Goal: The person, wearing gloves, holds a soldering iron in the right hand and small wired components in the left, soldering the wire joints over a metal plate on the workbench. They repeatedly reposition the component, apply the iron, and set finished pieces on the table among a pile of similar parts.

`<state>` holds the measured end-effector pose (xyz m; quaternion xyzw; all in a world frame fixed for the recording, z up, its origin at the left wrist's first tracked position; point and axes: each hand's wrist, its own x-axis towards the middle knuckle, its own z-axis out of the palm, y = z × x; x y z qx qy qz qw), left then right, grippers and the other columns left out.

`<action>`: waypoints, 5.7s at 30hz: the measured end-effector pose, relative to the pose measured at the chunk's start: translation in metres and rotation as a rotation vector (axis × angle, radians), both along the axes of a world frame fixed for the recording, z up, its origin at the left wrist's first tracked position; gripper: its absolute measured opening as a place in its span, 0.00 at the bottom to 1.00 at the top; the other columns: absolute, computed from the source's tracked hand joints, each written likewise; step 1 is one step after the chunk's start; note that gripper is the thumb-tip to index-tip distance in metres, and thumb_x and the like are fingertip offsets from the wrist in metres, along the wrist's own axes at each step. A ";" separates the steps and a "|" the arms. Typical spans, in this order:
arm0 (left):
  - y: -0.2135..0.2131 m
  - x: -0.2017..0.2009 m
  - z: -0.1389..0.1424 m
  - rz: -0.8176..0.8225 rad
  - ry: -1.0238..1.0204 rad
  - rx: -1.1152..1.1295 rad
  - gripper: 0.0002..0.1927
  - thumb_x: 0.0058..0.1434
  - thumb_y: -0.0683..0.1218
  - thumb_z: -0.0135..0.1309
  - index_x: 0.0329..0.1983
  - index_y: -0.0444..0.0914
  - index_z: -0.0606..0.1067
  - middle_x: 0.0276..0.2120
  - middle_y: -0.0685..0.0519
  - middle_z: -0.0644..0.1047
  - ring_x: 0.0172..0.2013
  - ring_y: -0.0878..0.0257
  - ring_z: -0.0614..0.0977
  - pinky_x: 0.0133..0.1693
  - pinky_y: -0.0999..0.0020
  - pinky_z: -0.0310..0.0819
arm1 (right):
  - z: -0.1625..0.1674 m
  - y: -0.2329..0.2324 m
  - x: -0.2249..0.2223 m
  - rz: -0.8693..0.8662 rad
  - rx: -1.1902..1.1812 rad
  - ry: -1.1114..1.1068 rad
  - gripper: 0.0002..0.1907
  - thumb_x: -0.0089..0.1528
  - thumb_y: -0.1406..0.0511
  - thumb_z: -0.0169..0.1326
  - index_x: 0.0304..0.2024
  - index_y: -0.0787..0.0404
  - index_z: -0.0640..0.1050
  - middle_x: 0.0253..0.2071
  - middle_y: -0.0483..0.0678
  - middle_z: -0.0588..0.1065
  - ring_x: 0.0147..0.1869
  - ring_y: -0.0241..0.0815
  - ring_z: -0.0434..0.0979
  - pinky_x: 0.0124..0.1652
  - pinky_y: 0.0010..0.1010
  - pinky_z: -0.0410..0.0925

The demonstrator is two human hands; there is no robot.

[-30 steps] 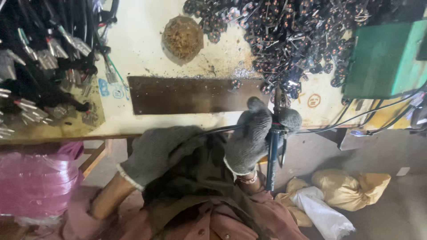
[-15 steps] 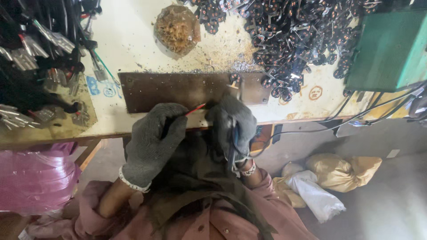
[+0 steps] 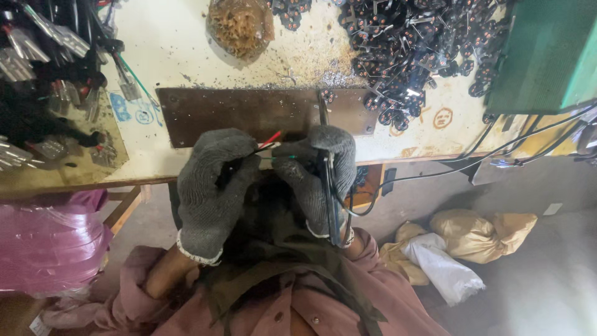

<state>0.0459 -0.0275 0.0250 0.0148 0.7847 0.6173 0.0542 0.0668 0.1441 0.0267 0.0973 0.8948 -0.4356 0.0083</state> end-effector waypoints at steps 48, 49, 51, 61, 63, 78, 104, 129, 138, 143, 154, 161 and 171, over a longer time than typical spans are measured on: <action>0.007 -0.113 0.021 0.012 0.380 -0.645 0.10 0.67 0.38 0.67 0.38 0.38 0.75 0.27 0.51 0.78 0.26 0.59 0.81 0.31 0.64 0.75 | -0.043 0.045 -0.022 -0.024 0.127 0.296 0.25 0.58 0.70 0.73 0.51 0.59 0.72 0.50 0.56 0.80 0.55 0.44 0.82 0.57 0.37 0.75; 0.007 -0.109 0.026 0.003 0.307 -0.543 0.09 0.68 0.39 0.66 0.39 0.38 0.75 0.29 0.52 0.78 0.27 0.60 0.81 0.32 0.65 0.75 | -0.040 0.046 -0.022 -0.040 0.190 0.280 0.27 0.54 0.68 0.75 0.49 0.60 0.73 0.48 0.56 0.80 0.53 0.44 0.81 0.56 0.38 0.74; 0.000 -0.095 0.033 -0.023 0.161 -0.341 0.09 0.69 0.40 0.64 0.39 0.38 0.74 0.32 0.52 0.80 0.29 0.62 0.83 0.34 0.67 0.76 | -0.032 0.049 -0.024 -0.114 -0.127 0.248 0.20 0.65 0.71 0.66 0.55 0.60 0.71 0.56 0.58 0.78 0.60 0.47 0.80 0.61 0.35 0.73; -0.006 -0.048 -0.030 -0.294 0.052 -0.290 0.07 0.64 0.45 0.63 0.42 0.39 0.79 0.39 0.48 0.81 0.36 0.49 0.84 0.37 0.60 0.77 | -0.024 0.030 -0.028 0.198 0.173 0.256 0.19 0.62 0.66 0.71 0.51 0.61 0.77 0.47 0.51 0.81 0.47 0.45 0.84 0.44 0.32 0.76; -0.003 -0.046 -0.033 -0.311 0.124 -0.320 0.07 0.64 0.46 0.63 0.42 0.39 0.79 0.40 0.48 0.82 0.37 0.49 0.84 0.38 0.59 0.78 | -0.037 0.032 -0.023 0.182 -0.012 0.338 0.21 0.57 0.65 0.68 0.47 0.65 0.73 0.41 0.53 0.78 0.40 0.46 0.81 0.41 0.35 0.74; 0.011 -0.044 -0.029 -0.299 0.180 -0.434 0.05 0.68 0.46 0.59 0.44 0.41 0.78 0.38 0.50 0.81 0.32 0.52 0.84 0.33 0.60 0.77 | -0.057 0.067 0.016 0.223 0.070 0.282 0.05 0.60 0.66 0.62 0.39 0.55 0.80 0.36 0.48 0.80 0.40 0.51 0.83 0.43 0.38 0.76; 0.022 -0.044 -0.031 -0.294 0.246 -0.575 0.08 0.62 0.49 0.62 0.41 0.43 0.77 0.31 0.52 0.76 0.32 0.54 0.80 0.30 0.56 0.73 | -0.057 0.074 0.007 0.354 -0.061 0.295 0.13 0.61 0.67 0.64 0.47 0.59 0.79 0.42 0.50 0.81 0.44 0.51 0.86 0.45 0.38 0.77; 0.021 -0.051 -0.028 -0.356 0.170 -0.592 0.06 0.63 0.48 0.61 0.36 0.44 0.76 0.29 0.52 0.75 0.30 0.53 0.80 0.30 0.55 0.74 | -0.051 0.074 0.002 0.353 -0.142 0.234 0.16 0.63 0.63 0.61 0.52 0.59 0.77 0.45 0.50 0.80 0.47 0.49 0.83 0.48 0.37 0.75; 0.018 -0.049 -0.031 -0.343 0.216 -0.535 0.09 0.60 0.48 0.60 0.42 0.42 0.77 0.35 0.51 0.78 0.34 0.53 0.81 0.33 0.56 0.75 | -0.080 0.097 0.035 0.287 -0.198 0.107 0.17 0.67 0.58 0.55 0.56 0.58 0.77 0.49 0.45 0.79 0.48 0.41 0.81 0.51 0.31 0.74; 0.015 -0.050 -0.025 -0.338 0.181 -0.514 0.06 0.63 0.47 0.61 0.40 0.42 0.78 0.34 0.50 0.79 0.34 0.52 0.82 0.34 0.56 0.76 | -0.091 0.115 0.058 -0.526 -1.002 -0.168 0.20 0.73 0.54 0.50 0.59 0.61 0.75 0.49 0.44 0.76 0.46 0.36 0.74 0.49 0.27 0.70; 0.012 -0.048 -0.024 -0.373 0.085 -0.464 0.10 0.59 0.49 0.61 0.39 0.40 0.78 0.36 0.48 0.81 0.34 0.49 0.83 0.34 0.55 0.77 | -0.033 0.055 -0.003 -0.119 -0.472 -0.072 0.12 0.70 0.59 0.50 0.47 0.60 0.77 0.34 0.47 0.76 0.31 0.41 0.75 0.32 0.33 0.67; 0.012 -0.050 -0.027 -0.425 0.007 -0.524 0.13 0.60 0.54 0.63 0.35 0.40 0.77 0.31 0.47 0.80 0.30 0.48 0.83 0.32 0.52 0.75 | -0.009 0.010 -0.048 0.129 -0.033 0.219 0.14 0.67 0.72 0.57 0.55 0.65 0.73 0.58 0.67 0.75 0.61 0.60 0.78 0.56 0.44 0.74; 0.017 -0.051 -0.023 -0.314 -0.081 -0.345 0.10 0.56 0.47 0.63 0.33 0.41 0.74 0.27 0.48 0.79 0.30 0.46 0.82 0.32 0.51 0.73 | -0.042 0.021 0.015 0.303 -0.158 0.329 0.21 0.58 0.63 0.64 0.51 0.60 0.74 0.46 0.55 0.79 0.44 0.54 0.83 0.43 0.38 0.74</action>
